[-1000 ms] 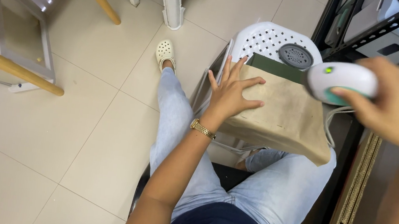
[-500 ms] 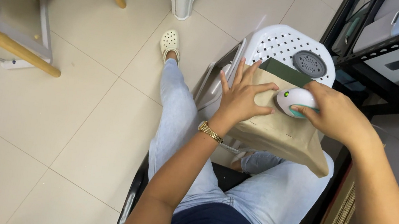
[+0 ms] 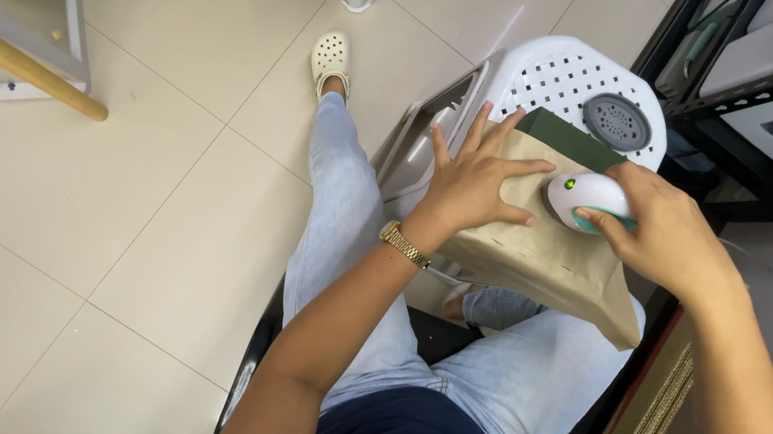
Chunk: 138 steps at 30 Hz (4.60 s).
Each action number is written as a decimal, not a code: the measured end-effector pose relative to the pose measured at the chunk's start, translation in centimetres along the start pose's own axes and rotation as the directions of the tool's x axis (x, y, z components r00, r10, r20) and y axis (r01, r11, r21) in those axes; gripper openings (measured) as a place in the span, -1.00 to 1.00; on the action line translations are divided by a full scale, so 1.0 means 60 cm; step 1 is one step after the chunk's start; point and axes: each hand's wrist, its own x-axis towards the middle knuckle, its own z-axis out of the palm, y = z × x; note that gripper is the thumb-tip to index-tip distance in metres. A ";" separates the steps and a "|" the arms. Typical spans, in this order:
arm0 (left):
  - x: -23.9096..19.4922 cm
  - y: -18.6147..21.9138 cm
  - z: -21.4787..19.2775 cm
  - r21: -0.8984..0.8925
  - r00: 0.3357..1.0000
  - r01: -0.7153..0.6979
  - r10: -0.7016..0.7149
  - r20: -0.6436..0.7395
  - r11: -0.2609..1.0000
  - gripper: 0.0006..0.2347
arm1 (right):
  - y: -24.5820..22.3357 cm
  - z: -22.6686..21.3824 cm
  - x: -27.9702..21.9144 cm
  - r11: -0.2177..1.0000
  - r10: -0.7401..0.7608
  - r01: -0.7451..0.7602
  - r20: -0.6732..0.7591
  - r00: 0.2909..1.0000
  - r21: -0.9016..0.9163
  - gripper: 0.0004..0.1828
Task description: Applying a heat-transfer label to a green box using a mini heat press and protective paper.
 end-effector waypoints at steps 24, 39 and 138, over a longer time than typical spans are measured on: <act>0.004 -0.009 0.009 -0.030 0.999 -0.038 0.037 -0.028 0.999 -0.38 | -0.004 -0.007 0.008 0.998 -0.069 0.069 0.010 0.998 -0.012 -0.73; 0.005 -0.010 0.009 -0.023 0.999 -0.039 0.039 -0.028 0.999 -0.38 | -0.010 -0.008 0.013 0.995 -0.095 0.095 -0.010 0.995 -0.025 -0.72; 0.005 -0.002 -0.016 0.145 0.991 -0.042 0.024 0.128 0.989 -0.09 | 0.019 -0.006 -0.017 0.998 -0.031 0.032 0.022 0.999 -0.053 -0.64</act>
